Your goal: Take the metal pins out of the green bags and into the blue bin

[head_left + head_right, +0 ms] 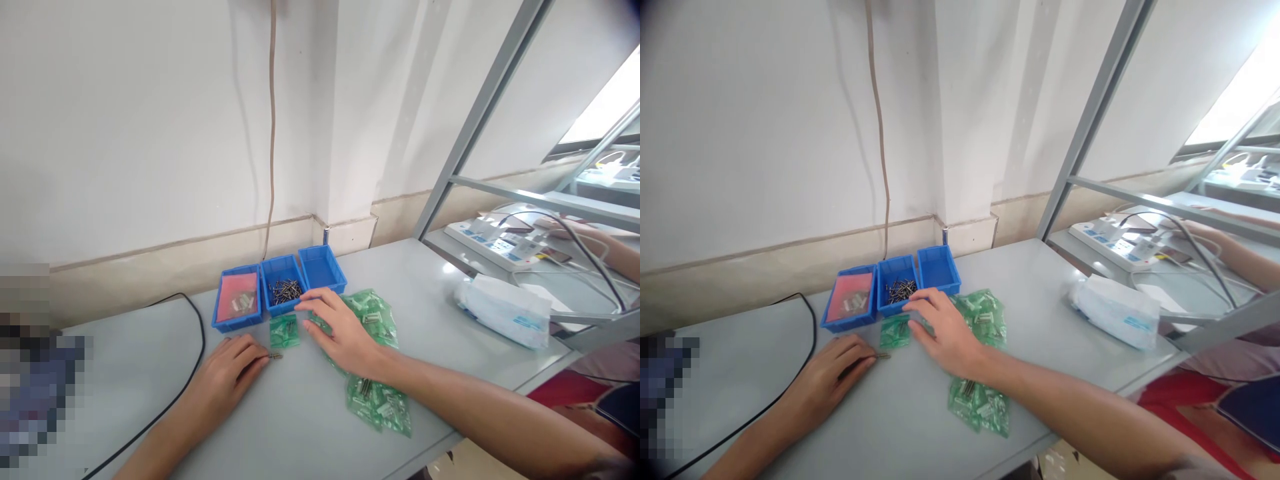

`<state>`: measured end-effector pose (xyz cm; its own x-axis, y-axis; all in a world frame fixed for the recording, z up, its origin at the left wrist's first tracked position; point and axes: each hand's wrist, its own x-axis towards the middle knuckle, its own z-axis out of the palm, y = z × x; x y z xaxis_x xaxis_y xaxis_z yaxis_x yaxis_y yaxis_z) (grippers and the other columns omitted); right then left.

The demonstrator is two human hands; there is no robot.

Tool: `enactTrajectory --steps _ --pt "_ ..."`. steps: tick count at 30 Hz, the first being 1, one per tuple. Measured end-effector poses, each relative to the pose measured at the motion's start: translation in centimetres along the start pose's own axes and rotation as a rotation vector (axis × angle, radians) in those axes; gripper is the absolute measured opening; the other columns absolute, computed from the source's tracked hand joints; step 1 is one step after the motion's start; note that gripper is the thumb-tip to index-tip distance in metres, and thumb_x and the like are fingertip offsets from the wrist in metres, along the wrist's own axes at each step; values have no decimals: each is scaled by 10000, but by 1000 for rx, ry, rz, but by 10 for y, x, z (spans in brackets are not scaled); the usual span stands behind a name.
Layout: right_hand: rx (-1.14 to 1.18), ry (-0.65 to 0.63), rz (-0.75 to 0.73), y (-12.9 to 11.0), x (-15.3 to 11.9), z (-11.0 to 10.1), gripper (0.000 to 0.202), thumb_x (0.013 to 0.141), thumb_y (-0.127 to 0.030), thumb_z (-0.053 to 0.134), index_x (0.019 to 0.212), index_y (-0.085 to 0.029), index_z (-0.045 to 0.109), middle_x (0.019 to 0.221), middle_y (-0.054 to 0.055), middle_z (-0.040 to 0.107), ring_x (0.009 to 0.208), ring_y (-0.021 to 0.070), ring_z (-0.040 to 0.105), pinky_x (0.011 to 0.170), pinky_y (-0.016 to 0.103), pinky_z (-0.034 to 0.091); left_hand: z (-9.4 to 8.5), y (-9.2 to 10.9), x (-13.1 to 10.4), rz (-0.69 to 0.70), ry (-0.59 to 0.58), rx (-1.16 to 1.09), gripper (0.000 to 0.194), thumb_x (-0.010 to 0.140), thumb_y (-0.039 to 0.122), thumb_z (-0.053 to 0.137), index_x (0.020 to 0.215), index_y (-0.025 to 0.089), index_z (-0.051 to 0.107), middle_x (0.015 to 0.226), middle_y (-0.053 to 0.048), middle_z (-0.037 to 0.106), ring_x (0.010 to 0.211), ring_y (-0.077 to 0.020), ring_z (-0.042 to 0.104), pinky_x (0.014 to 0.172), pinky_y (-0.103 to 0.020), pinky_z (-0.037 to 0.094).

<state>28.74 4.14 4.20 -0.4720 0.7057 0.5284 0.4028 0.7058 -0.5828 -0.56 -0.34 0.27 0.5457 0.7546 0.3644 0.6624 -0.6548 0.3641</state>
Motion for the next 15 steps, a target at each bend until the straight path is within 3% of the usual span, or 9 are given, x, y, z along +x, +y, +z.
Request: enactTrajectory --steps 3,5,9,15 --pt "27 -137 -165 -2 0 0 196 1084 -233 540 1161 -219 719 1129 102 718 1057 233 649 964 406 537 0 1 0 8 -5 -3 186 1112 307 526 1115 254 704 993 -44 688 910 -198 659 831 -303 527" --pt "7 -215 -255 0 -1 3 204 1093 -252 541 1128 -202 735 1089 96 735 1034 226 652 957 392 531 1 1 0 0 -7 -9 184 1112 301 525 1120 254 703 1005 -43 688 924 -201 662 845 -308 527" --pt "-33 -348 -361 3 -6 8 243 1099 -270 542 1165 -185 760 1158 107 755 1063 219 665 1010 382 525 2 0 -1 2 -12 -12 183 1116 300 520 1141 251 694 1043 -51 687 957 -204 656 877 -323 525" --pt "-74 -414 -389 5 -8 8 272 1098 -302 554 1192 -195 786 1295 107 734 1095 215 675 1063 368 515 3 0 -3 27 -12 -2 216 1123 308 504 1146 257 713 1054 -59 692 955 -195 665 873 -313 538"
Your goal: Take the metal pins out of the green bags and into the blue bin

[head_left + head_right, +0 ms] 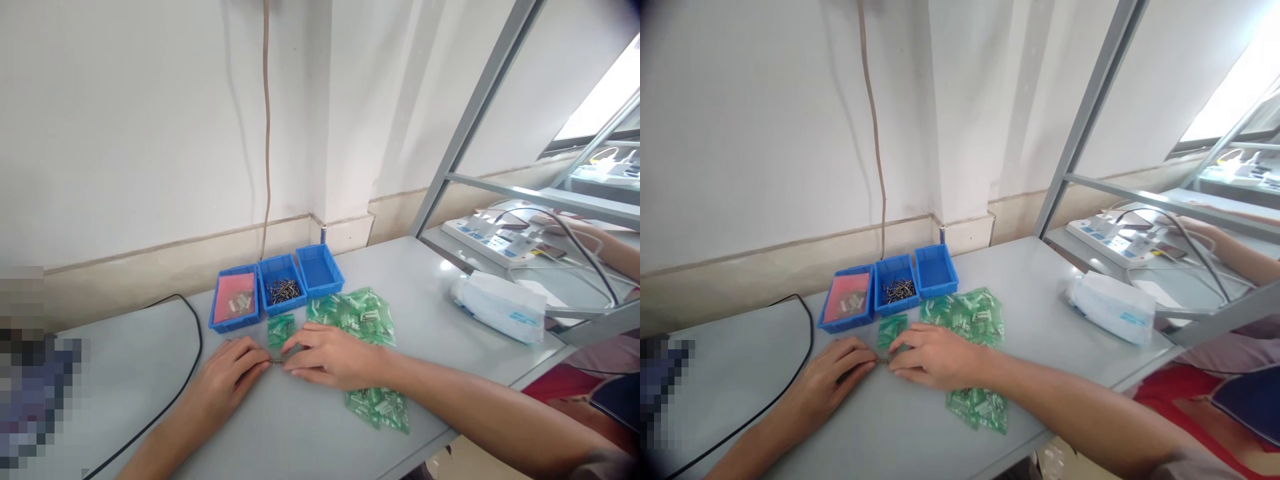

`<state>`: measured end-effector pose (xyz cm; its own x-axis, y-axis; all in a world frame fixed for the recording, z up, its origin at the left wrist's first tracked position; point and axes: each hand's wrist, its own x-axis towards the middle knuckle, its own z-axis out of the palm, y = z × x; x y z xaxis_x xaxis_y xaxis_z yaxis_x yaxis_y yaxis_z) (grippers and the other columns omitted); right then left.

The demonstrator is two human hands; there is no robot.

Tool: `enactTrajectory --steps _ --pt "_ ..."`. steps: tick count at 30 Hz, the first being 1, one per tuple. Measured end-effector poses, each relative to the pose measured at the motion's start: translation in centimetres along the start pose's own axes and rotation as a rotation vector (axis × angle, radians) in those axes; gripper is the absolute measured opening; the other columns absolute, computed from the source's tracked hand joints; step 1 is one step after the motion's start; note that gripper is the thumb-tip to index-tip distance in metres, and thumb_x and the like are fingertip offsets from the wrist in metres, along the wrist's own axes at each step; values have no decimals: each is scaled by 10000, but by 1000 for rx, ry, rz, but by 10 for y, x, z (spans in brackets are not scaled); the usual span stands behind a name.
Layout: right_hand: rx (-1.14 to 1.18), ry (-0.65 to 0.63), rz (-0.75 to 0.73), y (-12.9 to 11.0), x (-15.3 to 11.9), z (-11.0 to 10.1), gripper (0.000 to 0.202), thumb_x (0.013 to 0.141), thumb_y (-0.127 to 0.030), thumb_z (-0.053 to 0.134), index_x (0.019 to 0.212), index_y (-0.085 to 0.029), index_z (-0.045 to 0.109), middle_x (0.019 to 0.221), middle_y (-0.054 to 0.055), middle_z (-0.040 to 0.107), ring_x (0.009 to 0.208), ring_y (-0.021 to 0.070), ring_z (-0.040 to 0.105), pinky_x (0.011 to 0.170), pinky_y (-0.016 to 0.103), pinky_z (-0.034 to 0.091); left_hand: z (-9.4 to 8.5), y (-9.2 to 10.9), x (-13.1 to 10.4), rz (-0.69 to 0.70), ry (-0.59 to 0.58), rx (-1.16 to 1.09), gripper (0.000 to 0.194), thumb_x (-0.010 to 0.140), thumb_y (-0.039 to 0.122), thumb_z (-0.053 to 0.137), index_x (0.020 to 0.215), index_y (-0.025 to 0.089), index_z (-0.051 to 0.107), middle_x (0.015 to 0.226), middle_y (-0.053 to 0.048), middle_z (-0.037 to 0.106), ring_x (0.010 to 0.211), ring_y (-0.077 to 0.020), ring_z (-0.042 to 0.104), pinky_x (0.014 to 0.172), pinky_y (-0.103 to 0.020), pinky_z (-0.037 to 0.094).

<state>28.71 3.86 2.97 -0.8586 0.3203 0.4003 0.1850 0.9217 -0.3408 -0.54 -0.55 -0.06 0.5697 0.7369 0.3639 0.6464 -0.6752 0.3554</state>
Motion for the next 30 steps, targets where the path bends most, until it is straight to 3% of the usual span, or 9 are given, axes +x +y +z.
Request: enactTrajectory --steps 8,23,30 --pt "57 -5 -35 -1 1 -1 284 1098 -279 544 1215 -193 788 1243 101 775 1029 206 696 997 355 536 2 0 -1 0 -6 -7 192 1112 295 535 1149 269 721 1048 -45 695 966 -194 669 879 -309 536" --pt "227 64 64 -2 4 0 253 1078 -248 583 1234 -199 776 1189 92 799 1082 211 729 1032 371 527 1 0 1 34 30 15 204 1118 323 529 1134 267 724 1013 -38 715 924 -185 689 843 -304 537" --pt "274 135 145 -6 5 -8 226 1083 -254 553 1176 -216 755 1121 91 781 1056 219 716 957 348 563 1 0 2 0 18 22 200 1117 321 527 1100 260 717 1004 -33 705 926 -189 679 860 -309 526"
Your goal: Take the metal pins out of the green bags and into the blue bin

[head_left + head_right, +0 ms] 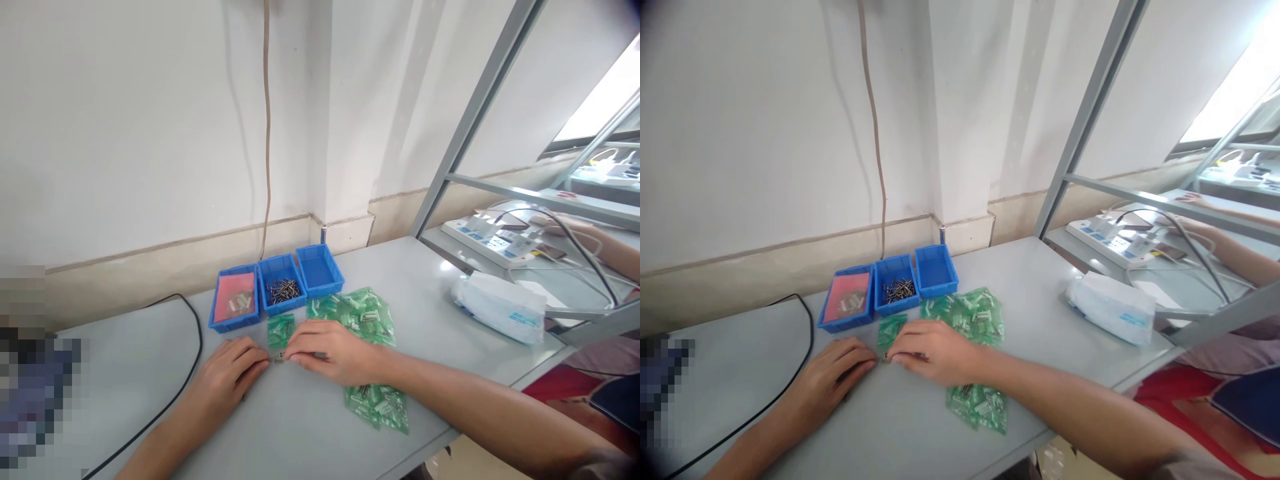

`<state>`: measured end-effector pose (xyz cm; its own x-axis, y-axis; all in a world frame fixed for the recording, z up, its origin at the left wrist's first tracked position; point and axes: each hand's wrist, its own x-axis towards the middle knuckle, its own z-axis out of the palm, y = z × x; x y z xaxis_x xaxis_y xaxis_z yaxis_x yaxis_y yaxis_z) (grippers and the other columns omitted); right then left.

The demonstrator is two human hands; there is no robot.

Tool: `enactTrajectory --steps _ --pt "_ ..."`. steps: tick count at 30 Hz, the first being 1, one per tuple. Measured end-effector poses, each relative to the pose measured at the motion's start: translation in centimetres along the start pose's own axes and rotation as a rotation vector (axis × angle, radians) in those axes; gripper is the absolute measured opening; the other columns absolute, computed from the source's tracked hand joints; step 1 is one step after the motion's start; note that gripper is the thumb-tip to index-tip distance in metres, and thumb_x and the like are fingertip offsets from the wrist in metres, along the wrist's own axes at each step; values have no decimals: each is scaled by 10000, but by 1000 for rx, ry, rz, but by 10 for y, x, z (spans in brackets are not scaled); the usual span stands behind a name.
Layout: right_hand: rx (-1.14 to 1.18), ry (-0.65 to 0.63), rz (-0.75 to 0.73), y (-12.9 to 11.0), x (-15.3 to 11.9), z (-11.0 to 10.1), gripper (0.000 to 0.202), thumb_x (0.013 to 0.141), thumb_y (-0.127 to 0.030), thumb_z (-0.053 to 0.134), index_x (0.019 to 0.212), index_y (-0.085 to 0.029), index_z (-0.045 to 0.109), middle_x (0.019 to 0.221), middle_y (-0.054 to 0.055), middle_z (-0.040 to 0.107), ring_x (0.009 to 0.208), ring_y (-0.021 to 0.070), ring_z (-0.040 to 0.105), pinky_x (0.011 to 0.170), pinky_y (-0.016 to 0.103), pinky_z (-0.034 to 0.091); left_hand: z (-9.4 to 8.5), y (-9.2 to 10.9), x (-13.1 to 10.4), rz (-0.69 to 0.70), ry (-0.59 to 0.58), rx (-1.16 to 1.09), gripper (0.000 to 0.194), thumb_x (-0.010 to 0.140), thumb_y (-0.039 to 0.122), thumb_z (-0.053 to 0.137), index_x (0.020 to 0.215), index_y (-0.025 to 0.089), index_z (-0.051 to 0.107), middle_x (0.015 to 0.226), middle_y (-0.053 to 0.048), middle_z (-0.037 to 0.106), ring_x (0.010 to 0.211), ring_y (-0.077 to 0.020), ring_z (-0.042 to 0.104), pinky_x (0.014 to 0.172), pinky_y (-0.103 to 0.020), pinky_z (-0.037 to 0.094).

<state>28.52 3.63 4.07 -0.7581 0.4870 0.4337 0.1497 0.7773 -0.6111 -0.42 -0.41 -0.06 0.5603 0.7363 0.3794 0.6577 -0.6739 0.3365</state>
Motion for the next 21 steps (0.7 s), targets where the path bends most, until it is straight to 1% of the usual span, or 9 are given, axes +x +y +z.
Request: enactTrajectory --steps 2,5,8,11,15,18,21 --pt "-19 -3 42 -4 0 -3 211 1082 -264 553 1161 -219 742 1078 85 757 996 214 700 899 335 564 -1 1 0 -4 -6 -6 201 1118 318 524 1094 258 714 997 -33 699 918 -189 670 846 -306 520" --pt "-46 -13 91 -6 -1 -3 172 1075 -276 568 1144 -222 717 1023 60 718 862 186 652 771 292 540 -2 2 0 -6 -18 -20 201 1120 314 519 1089 251 707 998 -40 692 911 -191 660 833 -305 515" --pt "-56 -7 110 -4 -2 -2 136 1069 -275 585 1123 -223 698 1019 49 694 816 170 623 721 273 514 -2 1 0 -5 -23 -23 196 1123 316 518 1105 248 701 1006 -43 686 922 -194 657 848 -314 512" --pt "-85 -22 90 0 -2 0 123 1070 -255 583 1117 -223 692 1028 51 693 865 178 638 763 277 520 0 0 0 -3 -16 -22 183 1121 314 526 1101 247 695 1014 -46 682 931 -199 652 855 -320 507" --pt "-236 -117 19 5 -3 1 140 1053 -249 627 1167 -204 696 1088 76 707 1019 220 647 946 344 504 1 0 -1 -8 -26 -31 169 1118 291 530 1094 247 691 1011 -45 680 921 -196 641 851 -317 504" --pt "-346 -186 10 8 -4 1 176 1047 -286 654 1196 -199 695 1076 76 699 1024 234 628 946 369 483 0 0 0 -2 -14 -31 162 1114 277 540 1105 243 698 1019 -42 683 925 -193 641 861 -315 501" --pt "-365 -225 68 6 -4 0 232 1045 -300 663 1249 -191 658 1139 86 672 1050 239 616 948 376 472 -1 1 1 13 0 -28 162 1112 278 545 1114 244 704 1019 -37 688 924 -189 648 853 -305 498"
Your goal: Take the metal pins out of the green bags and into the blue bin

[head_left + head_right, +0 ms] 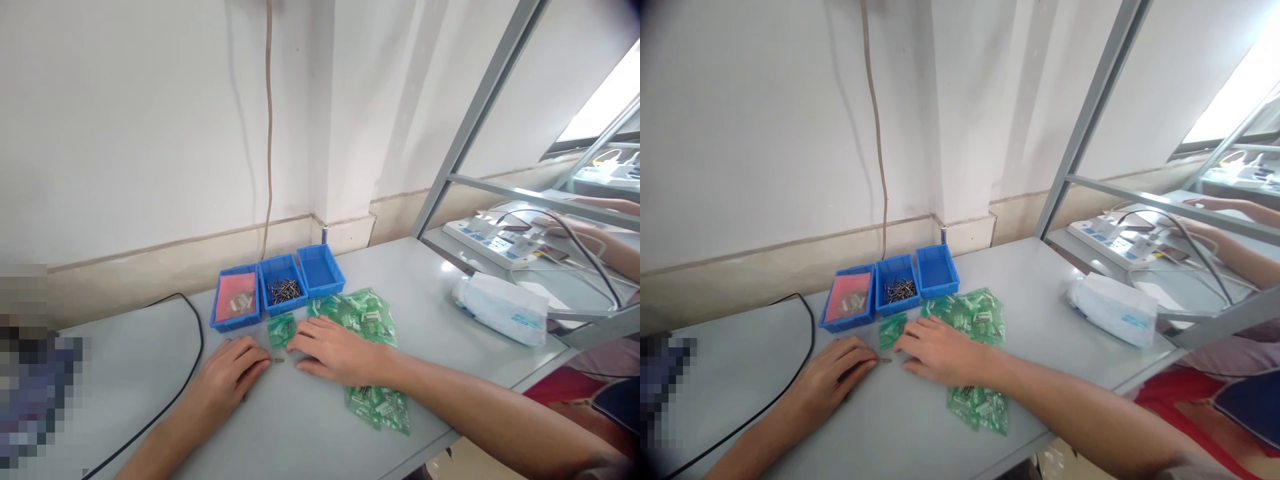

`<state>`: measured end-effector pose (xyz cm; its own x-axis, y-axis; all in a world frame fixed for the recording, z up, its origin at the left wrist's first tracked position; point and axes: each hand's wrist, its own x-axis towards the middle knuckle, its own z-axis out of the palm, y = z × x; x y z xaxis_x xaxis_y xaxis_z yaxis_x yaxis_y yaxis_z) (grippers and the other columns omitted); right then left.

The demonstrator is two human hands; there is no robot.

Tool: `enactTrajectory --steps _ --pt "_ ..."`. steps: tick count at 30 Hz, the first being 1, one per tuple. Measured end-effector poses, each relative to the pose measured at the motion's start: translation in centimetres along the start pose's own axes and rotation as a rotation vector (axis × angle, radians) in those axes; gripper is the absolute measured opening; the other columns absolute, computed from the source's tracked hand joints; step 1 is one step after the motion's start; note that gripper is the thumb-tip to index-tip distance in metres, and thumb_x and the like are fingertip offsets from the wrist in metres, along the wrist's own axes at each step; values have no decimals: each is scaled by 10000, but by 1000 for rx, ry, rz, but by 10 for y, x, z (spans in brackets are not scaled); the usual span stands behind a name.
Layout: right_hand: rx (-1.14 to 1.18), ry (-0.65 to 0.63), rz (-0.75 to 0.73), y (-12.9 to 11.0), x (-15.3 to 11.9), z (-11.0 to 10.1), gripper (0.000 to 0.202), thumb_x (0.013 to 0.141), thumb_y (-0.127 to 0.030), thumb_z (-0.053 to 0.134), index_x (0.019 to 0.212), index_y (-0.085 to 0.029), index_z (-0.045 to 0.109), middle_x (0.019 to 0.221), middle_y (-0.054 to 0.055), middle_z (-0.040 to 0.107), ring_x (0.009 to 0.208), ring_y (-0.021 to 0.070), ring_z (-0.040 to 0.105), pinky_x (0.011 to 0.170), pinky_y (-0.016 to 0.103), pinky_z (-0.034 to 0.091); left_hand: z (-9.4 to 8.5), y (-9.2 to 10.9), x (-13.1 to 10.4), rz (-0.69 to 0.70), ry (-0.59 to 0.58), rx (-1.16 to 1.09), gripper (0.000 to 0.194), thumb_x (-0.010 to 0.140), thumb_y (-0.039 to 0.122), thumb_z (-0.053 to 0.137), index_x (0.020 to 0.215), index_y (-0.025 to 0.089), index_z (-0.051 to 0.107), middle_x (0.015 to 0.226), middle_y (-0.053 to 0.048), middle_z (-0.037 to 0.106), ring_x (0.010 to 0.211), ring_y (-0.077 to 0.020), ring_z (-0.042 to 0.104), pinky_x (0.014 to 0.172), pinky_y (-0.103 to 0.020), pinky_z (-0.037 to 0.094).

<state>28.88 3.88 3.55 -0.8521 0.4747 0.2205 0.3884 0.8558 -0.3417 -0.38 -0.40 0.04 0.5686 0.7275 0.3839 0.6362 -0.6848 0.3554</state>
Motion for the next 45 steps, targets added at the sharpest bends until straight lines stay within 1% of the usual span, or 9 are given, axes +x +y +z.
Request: enactTrajectory --steps 4,9,12,17,26,30,35,38,45 --pt "16 -27 73 -5 0 -4 257 1046 -249 653 1289 -186 595 1235 91 646 1087 240 610 966 385 464 -1 2 1 1 9 4 176 1114 282 537 1102 243 709 998 -32 692 904 -186 655 837 -296 497" --pt "-64 -26 111 -6 3 -4 161 1058 -217 625 1212 -172 605 1216 96 643 1058 244 612 939 388 471 0 1 0 -3 -1 0 166 1113 276 540 1106 244 702 1010 -36 692 916 -191 652 845 -306 495" --pt "-99 -25 102 -4 4 0 95 1076 -208 587 1161 -174 617 1175 91 637 1019 235 613 926 384 476 1 0 -1 1 -5 -6 162 1117 271 534 1127 243 693 1023 -39 687 933 -190 646 857 -312 493" --pt "-105 25 82 0 2 5 88 1092 -181 535 1137 -172 609 1145 88 625 1009 223 600 920 369 486 2 -1 -1 1 0 5 167 1118 289 536 1121 243 696 1018 -40 684 919 -186 649 847 -309 499" --pt "-100 37 14 -1 3 0 162 1101 -105 449 1099 -155 602 1047 90 615 945 219 548 890 348 489 2 -2 -2 3 -8 -7 147 1115 272 544 1124 244 688 1016 -35 674 923 -187 633 847 -315 485" --pt "-81 67 11 0 2 2 177 1092 -85 441 1120 -158 600 1064 99 607 961 227 541 891 352 495 1 -1 -2 -4 -15 -6 154 1117 278 540 1128 248 691 1024 -36 675 928 -188 637 854 -318 488" --pt "-8 87 27 3 0 7 193 1080 -78 456 1160 -159 612 1115 107 622 1029 232 563 949 365 514 1 -1 -2 -20 -15 -3 172 1119 292 530 1123 250 697 1017 -40 674 922 -192 641 849 -317 499" --pt "12 109 26 5 0 9 189 1074 -83 471 1169 -160 615 1104 105 639 1035 234 581 964 370 521 1 -1 -2 -14 -16 -6 163 1118 285 532 1117 246 690 1012 -41 672 920 -194 638 850 -323 499" --pt "46 102 2 4 1 7 213 1070 -85 465 1188 -168 620 1109 103 659 1038 232 600 989 373 521 1 -1 -1 0 -13 6 162 1120 282 527 1111 246 685 1004 -45 675 906 -189 635 834 -314 502"
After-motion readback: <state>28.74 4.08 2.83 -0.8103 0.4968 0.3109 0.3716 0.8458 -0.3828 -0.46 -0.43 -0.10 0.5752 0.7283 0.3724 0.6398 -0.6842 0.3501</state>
